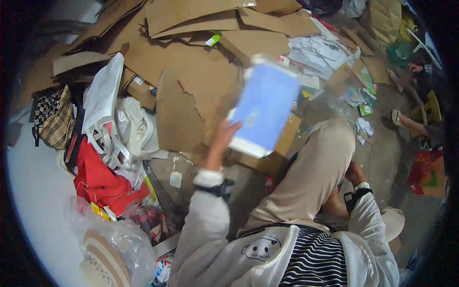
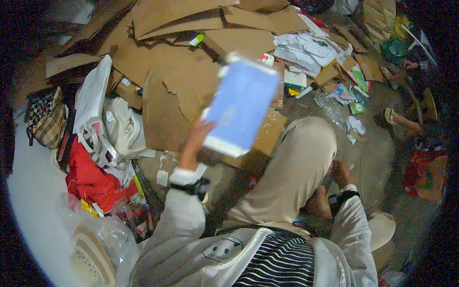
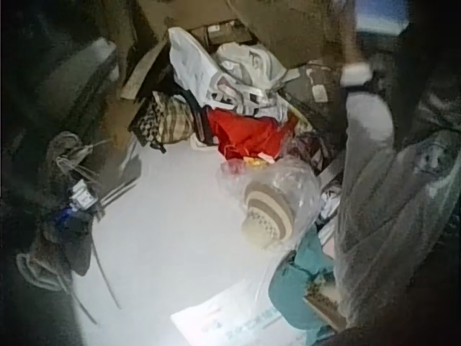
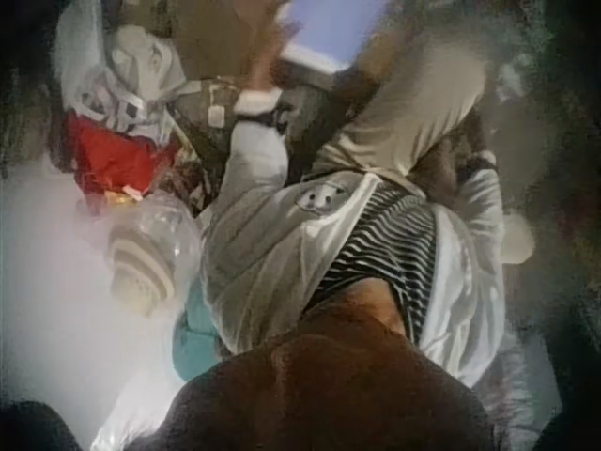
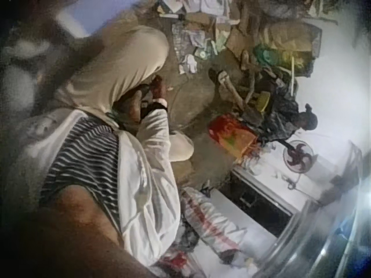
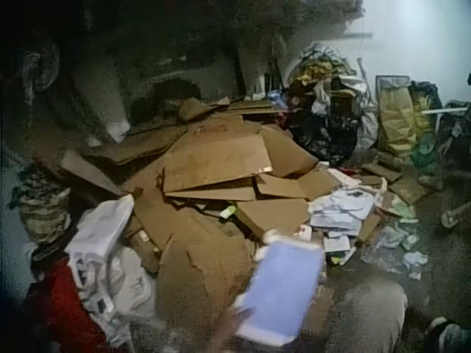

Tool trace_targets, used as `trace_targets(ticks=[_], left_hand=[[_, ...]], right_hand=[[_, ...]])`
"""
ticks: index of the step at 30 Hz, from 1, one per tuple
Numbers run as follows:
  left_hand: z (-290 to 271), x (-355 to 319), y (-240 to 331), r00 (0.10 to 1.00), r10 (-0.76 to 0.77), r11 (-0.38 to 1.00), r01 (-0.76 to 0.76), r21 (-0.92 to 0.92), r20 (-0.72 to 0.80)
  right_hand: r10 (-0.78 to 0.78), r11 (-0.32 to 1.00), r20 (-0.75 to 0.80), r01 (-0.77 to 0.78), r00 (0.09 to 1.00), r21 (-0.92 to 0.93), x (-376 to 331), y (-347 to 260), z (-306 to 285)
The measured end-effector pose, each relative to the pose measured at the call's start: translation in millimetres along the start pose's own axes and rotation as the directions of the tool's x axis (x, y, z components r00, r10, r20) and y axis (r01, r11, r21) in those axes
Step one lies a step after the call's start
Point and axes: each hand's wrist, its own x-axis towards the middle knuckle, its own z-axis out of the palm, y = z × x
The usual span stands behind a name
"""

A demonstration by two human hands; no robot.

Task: Sorting and flattening cardboard boxes and papers from a pile of recyclables.

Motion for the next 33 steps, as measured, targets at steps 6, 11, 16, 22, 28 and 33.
trace_targets(ticks=[6,11,16,22,28,33], left_hand=[[131.8,89.9,-17.2,0.886,0.265,0.929,-0.128,-0.347,0.381],[124.4,51.1,-53.1,0.995,0.091,0.987,-0.095,0.129,0.037],[4.6,2.4,-209.9,0.645,-0.219,0.877,0.46,0.143,-0.732],[-50.5,-72.7,-296.3,0.806,-0.516,0.808,0.344,-0.479,-0.291],[17.9,3.5,-205.0,0.875,-0.469,0.621,0.233,-0.748,-0.117],[-5.5,-10.8,-133.7,0.953,-0.167,0.914,0.053,-0.401,-0.254]], right_hand=[[-0.224,0.809,0.232,0.313,0.947,-0.498,0.9,28.1,-2.1],[-0.087,0.98,-0.009,0.084,0.996,-0.179,0.8,27.5,-90.8],[-0.31,0.514,0.169,0.315,0.936,-0.798,3.6,24.8,-107.1],[-0.027,0.895,0.271,0.144,0.962,-0.422,6.4,39.6,33.2],[-0.213,0.57,0.399,0.445,0.892,-0.691,75.4,15.9,-85.6],[-0.216,0.291,0.521,0.564,0.826,-0.773,82.0,-3.8,-94.4]])
